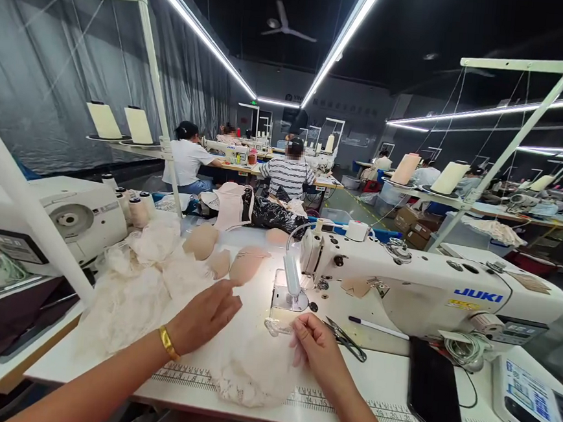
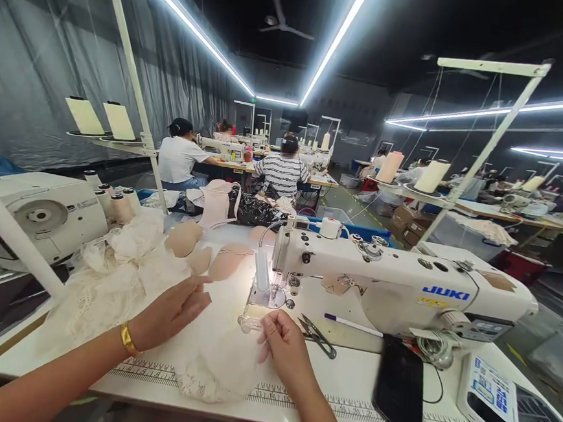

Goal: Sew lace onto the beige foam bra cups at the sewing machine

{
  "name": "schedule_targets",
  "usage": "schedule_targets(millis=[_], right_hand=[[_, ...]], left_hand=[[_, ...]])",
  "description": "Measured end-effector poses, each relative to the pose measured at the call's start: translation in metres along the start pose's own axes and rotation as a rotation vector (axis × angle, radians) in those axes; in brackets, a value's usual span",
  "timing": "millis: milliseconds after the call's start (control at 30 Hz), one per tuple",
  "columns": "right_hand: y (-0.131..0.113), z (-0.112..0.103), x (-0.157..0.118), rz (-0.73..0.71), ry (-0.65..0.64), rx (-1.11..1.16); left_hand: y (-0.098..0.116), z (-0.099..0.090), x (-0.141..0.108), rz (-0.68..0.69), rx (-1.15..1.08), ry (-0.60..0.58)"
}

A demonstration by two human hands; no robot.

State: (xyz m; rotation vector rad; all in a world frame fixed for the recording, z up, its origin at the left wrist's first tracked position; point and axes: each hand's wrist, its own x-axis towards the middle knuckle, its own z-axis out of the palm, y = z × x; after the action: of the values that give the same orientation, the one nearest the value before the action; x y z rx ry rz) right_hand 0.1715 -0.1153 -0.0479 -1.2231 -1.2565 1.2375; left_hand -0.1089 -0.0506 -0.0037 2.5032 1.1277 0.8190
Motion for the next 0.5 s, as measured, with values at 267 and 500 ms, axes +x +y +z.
schedule_targets(millis=[267, 500], right_hand=[[0.003, 0.0, 0.001, -0.026, 0.006, 0.001], [-0.006, 0.001, -0.005, -0.041, -0.009, 0.092]], left_hand=[[0.077, -0.002, 0.032, -0.444, -0.755, -0.385], [0.091, 0.011, 0.045, -0.445, -0.719, -0.498]])
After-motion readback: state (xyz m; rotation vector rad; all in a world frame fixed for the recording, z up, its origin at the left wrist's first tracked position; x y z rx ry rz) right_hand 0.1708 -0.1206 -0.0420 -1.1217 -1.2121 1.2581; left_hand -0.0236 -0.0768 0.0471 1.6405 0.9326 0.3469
